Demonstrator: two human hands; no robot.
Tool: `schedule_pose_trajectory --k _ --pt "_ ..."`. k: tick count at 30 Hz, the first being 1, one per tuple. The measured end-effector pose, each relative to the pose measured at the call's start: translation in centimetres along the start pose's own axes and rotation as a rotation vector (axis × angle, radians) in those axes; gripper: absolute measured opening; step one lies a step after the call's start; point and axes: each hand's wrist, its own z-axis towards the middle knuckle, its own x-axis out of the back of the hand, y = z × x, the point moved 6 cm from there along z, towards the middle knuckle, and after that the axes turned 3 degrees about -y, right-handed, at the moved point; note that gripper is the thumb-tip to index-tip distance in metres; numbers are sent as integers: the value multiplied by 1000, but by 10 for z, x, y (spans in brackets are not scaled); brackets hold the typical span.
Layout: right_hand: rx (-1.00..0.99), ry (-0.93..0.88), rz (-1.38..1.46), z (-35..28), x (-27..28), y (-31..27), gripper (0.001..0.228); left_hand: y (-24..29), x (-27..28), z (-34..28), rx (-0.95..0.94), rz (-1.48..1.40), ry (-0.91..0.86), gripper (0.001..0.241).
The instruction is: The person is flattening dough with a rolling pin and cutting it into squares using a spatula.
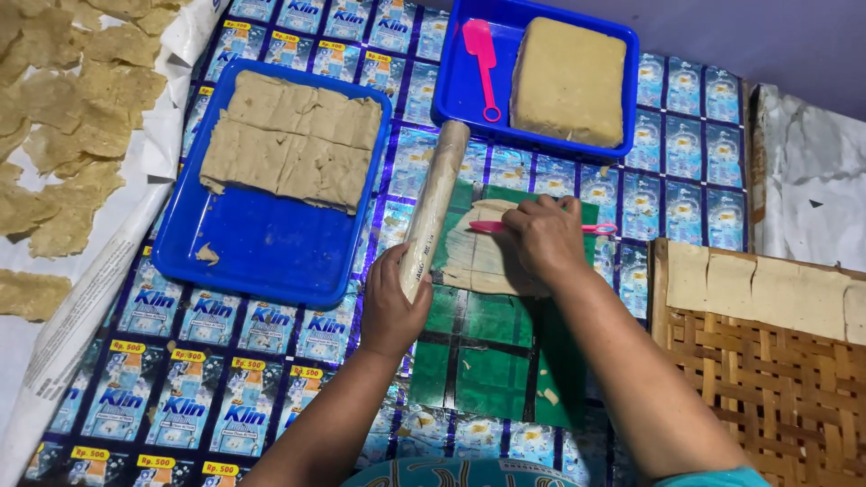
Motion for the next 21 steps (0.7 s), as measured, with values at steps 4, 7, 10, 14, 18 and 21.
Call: schedule_pose_trajectory --k 4,7,10,14,18,21 --pt "-19 -38 64 -9 20 -6 6 -2 -1 0 0 -3 -7 51" --pt "-336 -284 206 -43 33 18 22 1 0 0 2 -3 -13 50" --pt "-565 -399 184 -91 55 35 39 0 1 -1 15 -9 -17 50" --pt "-593 -518 21 -143 62 41 38 4 0 0 28 -11 -31 49" --pt "-496 -534 -98 -166 45 37 34 6 0 0 52 -8 -41 49" --pt "-418 -425 -160 -169 18 21 26 6 -1 0 63 -2 -47 50"
